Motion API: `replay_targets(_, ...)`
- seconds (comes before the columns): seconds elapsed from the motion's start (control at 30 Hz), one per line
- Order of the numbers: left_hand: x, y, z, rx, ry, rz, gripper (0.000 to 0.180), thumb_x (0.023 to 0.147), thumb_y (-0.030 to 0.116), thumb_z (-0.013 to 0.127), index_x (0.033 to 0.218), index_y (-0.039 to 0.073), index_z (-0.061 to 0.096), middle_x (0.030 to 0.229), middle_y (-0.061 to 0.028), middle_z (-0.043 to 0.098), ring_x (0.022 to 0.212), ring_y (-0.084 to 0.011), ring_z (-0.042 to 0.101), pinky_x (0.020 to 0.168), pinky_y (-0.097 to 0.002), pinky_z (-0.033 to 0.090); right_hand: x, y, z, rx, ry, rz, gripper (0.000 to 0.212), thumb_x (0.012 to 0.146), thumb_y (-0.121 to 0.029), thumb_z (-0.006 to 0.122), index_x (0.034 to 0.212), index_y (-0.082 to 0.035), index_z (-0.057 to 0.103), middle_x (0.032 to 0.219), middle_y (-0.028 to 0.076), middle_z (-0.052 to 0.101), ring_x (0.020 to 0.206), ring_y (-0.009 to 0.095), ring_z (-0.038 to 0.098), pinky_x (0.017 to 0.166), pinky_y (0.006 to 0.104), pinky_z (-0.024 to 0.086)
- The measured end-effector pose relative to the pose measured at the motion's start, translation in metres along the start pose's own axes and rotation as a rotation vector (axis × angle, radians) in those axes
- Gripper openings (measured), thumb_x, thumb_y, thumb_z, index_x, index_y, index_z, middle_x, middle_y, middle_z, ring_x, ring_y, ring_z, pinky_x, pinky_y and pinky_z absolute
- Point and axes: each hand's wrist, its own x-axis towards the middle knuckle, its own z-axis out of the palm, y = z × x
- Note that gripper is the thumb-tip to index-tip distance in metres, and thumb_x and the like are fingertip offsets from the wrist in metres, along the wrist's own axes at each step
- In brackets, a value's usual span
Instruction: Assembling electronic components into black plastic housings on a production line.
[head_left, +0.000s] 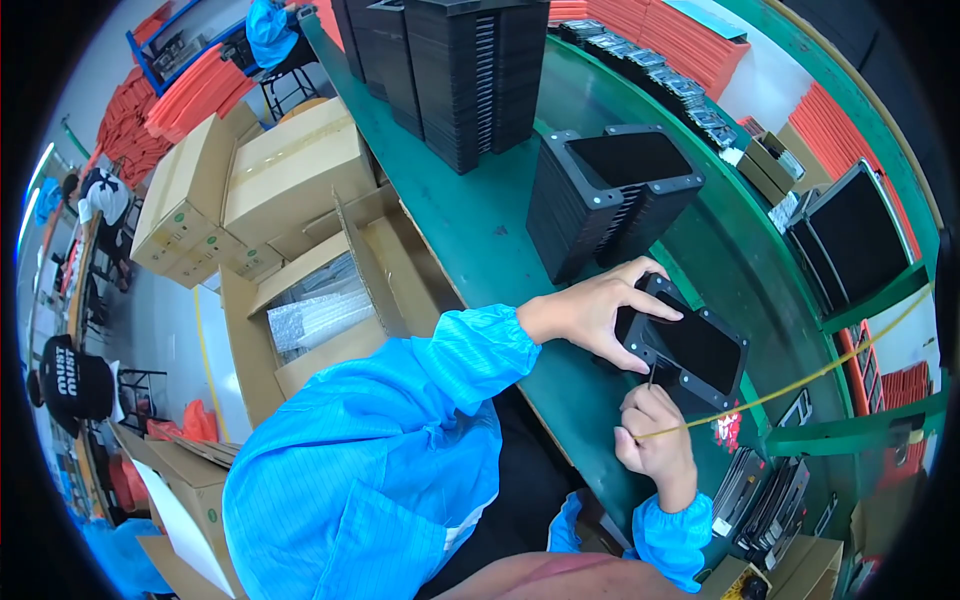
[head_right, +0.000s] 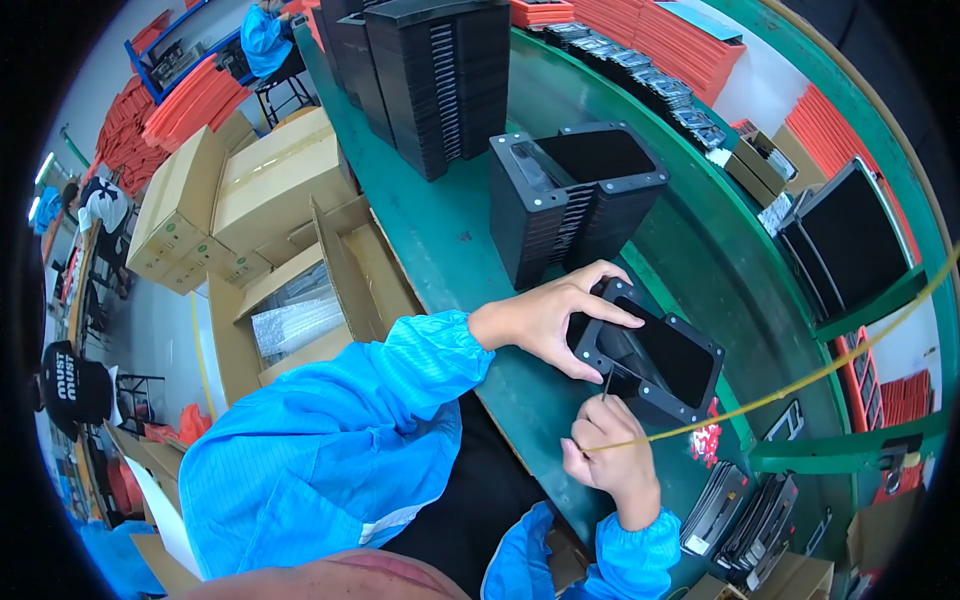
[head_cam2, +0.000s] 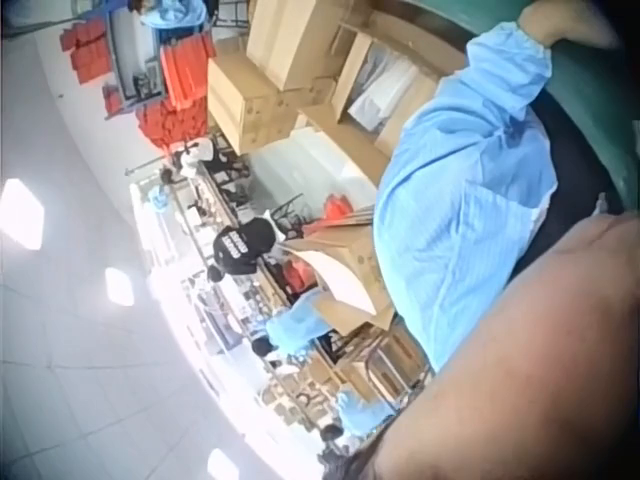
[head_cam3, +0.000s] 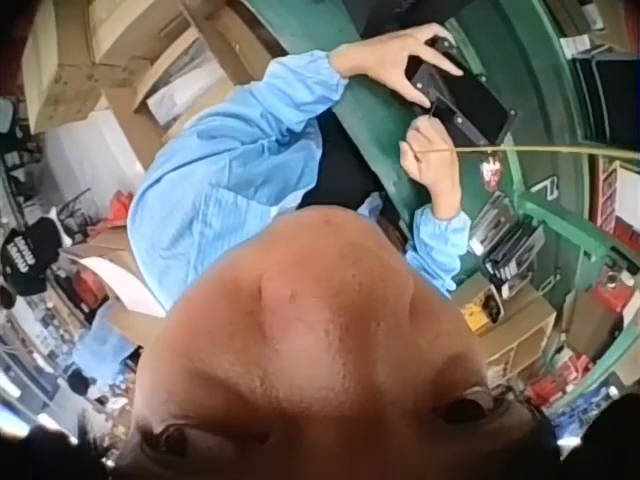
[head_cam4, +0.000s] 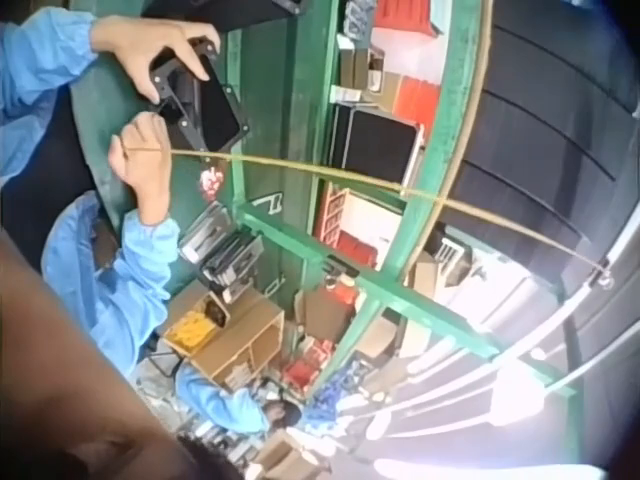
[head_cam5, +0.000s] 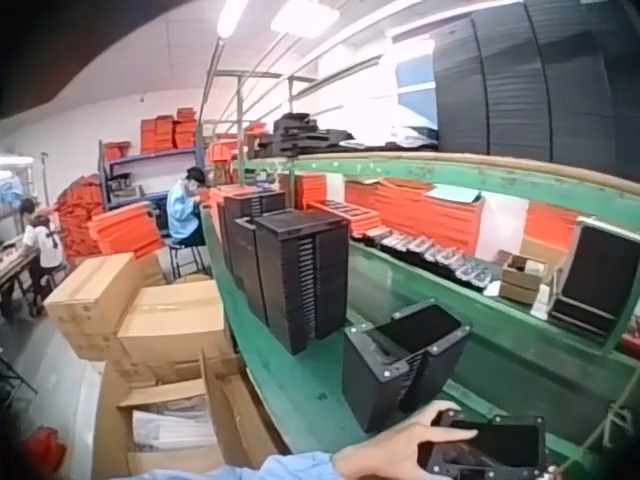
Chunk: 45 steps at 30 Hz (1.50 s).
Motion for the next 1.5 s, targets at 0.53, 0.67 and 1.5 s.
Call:
replay_targets(0.53,-0.002,-0.001,0.002,0.03,0.012,0.01,0.073,0.061,0.032,0.092,0.128,0.015,0.07,0.139,-0.0212,0.044,0.129,-0.0388,0.048,0.109,-0.0435,0.04,-0.006,0.01,0.028,-0.178,0.078,-0.088,0.018,0.067,-0.009,0.069,0.067,-0.005,0.052,0.074,0.012,0.048,0.066,0.032,0.052,0.059,0.0418,0.046)
replay_targets(0.67,-0.004,-0.001,0.002,0.037,0.008,0.022,0.074,0.061,0.032,0.092,0.13,0.016,0.069,0.14,-0.0215,0.043,0.131,-0.0395,0.047,0.11,-0.0436,0.04,-0.006,0.009,0.031,-0.205,0.079,-0.069,0.021,0.066,-0.011,0.07,0.062,-0.005,0.05,0.072,0.011,0.046,0.064,0.031,0.051,0.057,0.041,0.045)
replay_targets(1.5,0.036,0.074,-0.033,0.301,0.136,0.188,0.057,0.058,0.032,0.092,0.11,0.014,0.075,0.131,-0.0233,0.048,0.115,-0.0386,0.057,0.096,-0.0397,0.05,0.062,-0.045,-0.079,0.742,0.496,0.118,0.056,0.106,-0.034,0.037,0.056,-0.009,0.029,0.064,0.008,0.039,0.049,0.021,0.048,0.043,0.0286,0.036)
